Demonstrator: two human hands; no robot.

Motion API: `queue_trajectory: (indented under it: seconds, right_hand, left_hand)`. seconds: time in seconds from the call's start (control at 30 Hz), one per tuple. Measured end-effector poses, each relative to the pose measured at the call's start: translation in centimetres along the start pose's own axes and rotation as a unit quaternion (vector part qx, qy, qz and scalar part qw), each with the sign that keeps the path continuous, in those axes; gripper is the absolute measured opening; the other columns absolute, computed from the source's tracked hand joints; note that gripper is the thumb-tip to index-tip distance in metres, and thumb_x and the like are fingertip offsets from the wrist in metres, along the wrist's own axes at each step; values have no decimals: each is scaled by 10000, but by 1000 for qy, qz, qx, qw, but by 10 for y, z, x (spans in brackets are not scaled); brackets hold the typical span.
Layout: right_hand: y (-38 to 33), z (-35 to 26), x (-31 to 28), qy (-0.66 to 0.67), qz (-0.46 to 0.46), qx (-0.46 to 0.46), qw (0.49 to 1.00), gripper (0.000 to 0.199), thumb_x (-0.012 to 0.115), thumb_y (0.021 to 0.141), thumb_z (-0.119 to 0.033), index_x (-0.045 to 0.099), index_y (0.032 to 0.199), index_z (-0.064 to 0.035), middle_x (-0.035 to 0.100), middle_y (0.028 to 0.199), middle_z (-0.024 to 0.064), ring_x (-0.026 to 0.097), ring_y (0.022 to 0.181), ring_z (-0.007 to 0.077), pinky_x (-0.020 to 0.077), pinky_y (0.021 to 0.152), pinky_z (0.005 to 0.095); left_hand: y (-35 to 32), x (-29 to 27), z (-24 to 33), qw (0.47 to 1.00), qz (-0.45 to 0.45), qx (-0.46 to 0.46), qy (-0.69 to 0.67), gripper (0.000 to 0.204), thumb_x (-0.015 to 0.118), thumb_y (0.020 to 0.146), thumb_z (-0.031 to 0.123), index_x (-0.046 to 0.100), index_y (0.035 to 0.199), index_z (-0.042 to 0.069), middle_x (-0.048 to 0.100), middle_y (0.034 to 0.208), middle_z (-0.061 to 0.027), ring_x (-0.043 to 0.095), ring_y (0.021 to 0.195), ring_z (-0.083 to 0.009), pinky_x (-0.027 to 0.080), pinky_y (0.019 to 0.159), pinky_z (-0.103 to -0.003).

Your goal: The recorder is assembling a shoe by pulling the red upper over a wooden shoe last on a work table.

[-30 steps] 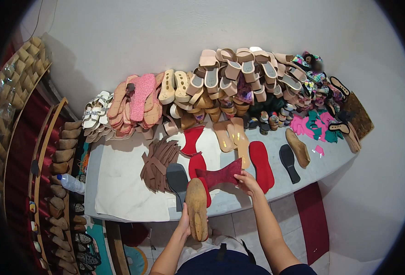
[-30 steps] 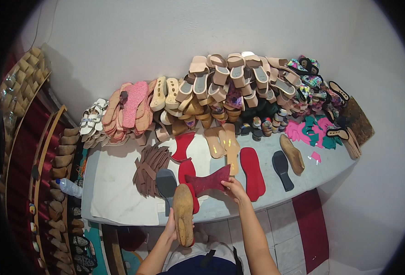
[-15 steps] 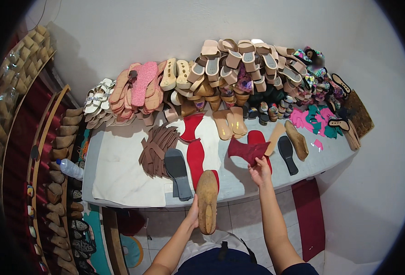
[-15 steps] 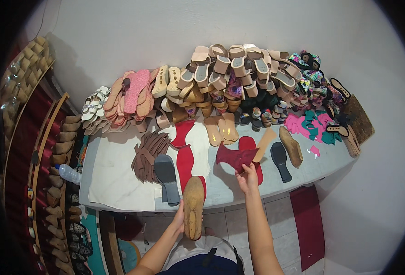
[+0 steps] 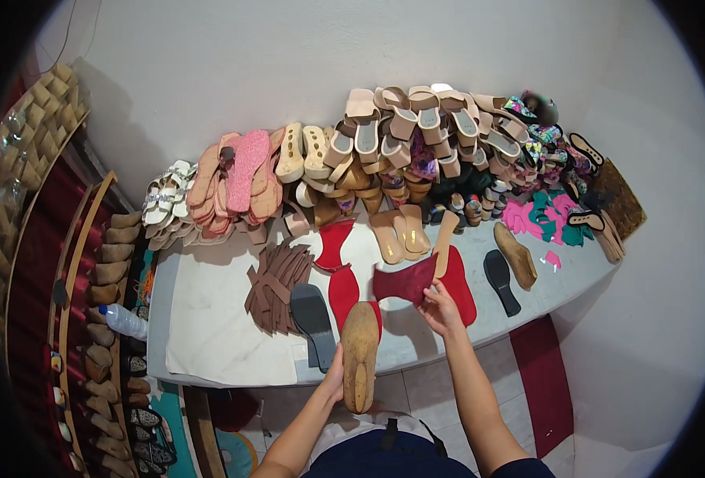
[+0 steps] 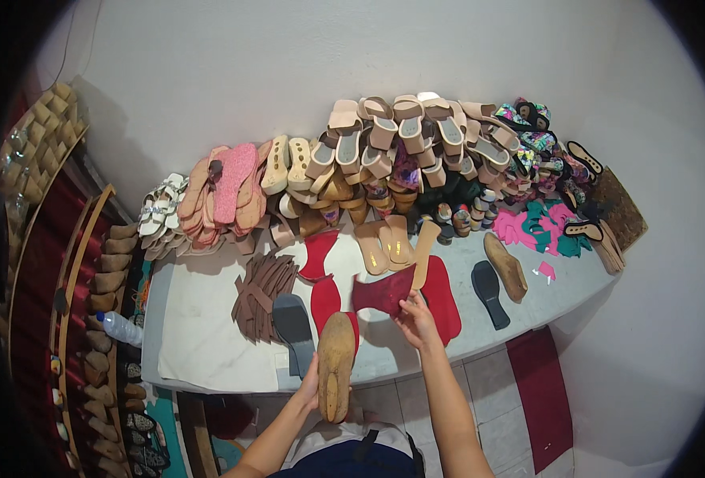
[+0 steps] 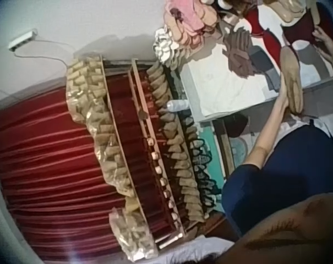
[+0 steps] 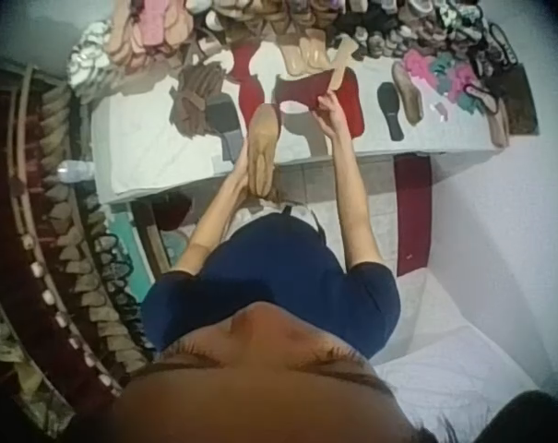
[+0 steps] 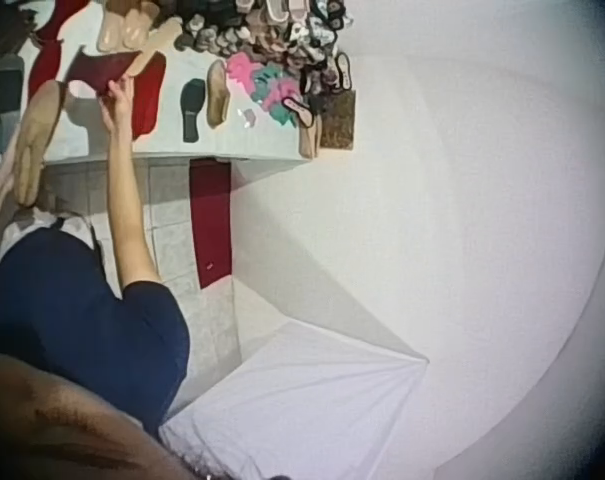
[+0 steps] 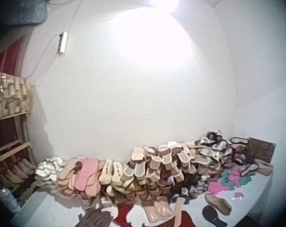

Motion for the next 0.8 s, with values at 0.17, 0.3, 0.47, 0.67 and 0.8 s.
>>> queue_trajectory:
  seconds: [0.17,0.3,0.47,0.67,0.8]
  right_hand:
    - [27,51,-56,-131,158,105,973,211,533,800,-69,500,1006,-104,569,930,15,561,818,133,458,701,315]
    - [37,53,-111,-477,265,101,832,180,576,755,-164,580,874,-29,575,862,83,567,768,193,470,631,342]
    - [15,7,-25,-753,309,-39,579,383,595,716,-216,545,961,74,544,929,209,529,867,321,449,716,400]
    - [50,-10,-63,-678,308,-157,648,492,610,715,-204,477,1111,56,531,976,222,520,916,353,421,804,403]
    - [66,-5,-63,-713,359,-88,596,534,630,702,-188,423,1141,37,520,985,225,509,909,371,420,793,431]
  left_hand:
    - [-2,-10,29,999,-17,-20,-29,771,150,821,653,458,1152,28,572,889,-141,586,753,-237,502,682,-374]
    - [7,-13,52,997,-69,-36,-28,777,163,817,658,469,1142,22,575,888,-138,589,747,-230,501,679,-372]
    - [35,-10,69,996,-77,-43,0,770,170,822,652,431,1174,19,562,940,-149,581,792,-242,496,699,-367]
    - [88,45,62,989,-121,-86,9,758,174,825,648,449,1178,35,558,944,-154,570,772,-236,496,694,-377]
    - [122,65,54,987,-118,-107,-9,786,165,812,665,471,1142,21,573,895,-150,579,733,-251,501,669,-379]
Point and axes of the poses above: each hand's wrist, its own y-axis towards the middle knuckle, its own x-axis out of the palm, z = x × y, the point moved 6 cm from there along y, towards the middle knuckle
